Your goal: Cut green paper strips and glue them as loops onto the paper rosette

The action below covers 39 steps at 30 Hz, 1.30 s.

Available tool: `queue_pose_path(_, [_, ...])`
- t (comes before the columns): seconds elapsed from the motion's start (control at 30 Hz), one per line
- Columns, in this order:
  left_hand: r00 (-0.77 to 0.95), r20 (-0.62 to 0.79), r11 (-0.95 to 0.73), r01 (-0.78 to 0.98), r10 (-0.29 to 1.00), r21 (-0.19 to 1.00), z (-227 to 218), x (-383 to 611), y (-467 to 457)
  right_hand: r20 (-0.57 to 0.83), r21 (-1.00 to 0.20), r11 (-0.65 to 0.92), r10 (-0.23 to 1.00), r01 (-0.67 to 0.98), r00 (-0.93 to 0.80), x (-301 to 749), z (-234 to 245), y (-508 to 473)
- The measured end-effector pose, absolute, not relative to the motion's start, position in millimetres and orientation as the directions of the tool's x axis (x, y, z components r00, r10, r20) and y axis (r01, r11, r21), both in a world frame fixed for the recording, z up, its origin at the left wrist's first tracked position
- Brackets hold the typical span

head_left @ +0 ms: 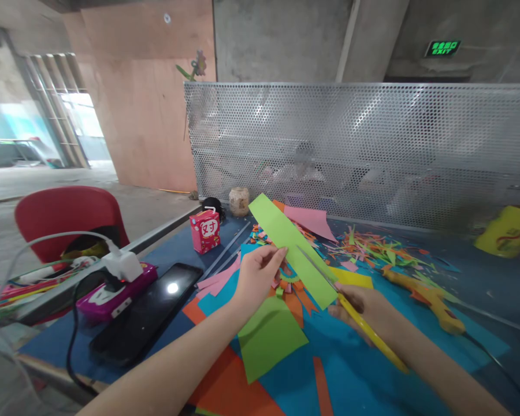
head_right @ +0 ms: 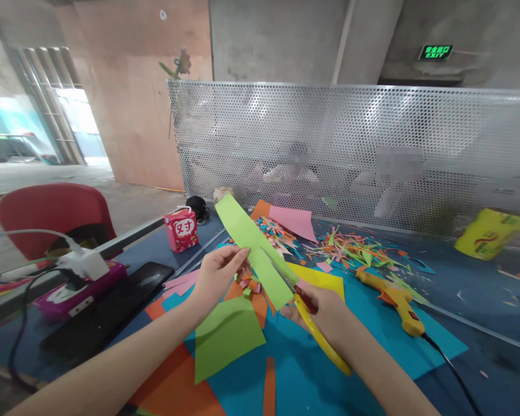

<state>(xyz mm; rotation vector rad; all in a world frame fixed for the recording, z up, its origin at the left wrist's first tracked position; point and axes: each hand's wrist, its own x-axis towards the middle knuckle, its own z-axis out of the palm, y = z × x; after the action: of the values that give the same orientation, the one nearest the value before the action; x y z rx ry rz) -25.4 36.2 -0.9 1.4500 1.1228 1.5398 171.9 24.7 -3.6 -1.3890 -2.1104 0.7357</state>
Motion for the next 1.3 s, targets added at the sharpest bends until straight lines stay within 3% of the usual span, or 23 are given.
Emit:
queue_pose_path(0.37, [-0.05, 0.329, -0.328, 0.028, 0.943, 0.944, 1.8, -19.8, 28.9, 0.064, -0.694, 0.364, 0.89, 0.621, -0.451, 177.0, -0.7, 25.8])
queue_pose_path(0.9, [-0.02, 0.325, -0.324, 0.023, 0.946, 0.946, -0.2, -20.2, 28.1, 0.081, -0.579, 0.343, 0.927, 0.739, -0.366, 176.8, -3.5, 26.4])
queue_pose_path(1.3, [0.041, 0.297, -0.299, 0.079, 0.954, 0.951, -1.1, -17.6, 26.0, 0.112, -0.643, 0.395, 0.896, 0.656, -0.429, 179.0, -6.6, 29.9])
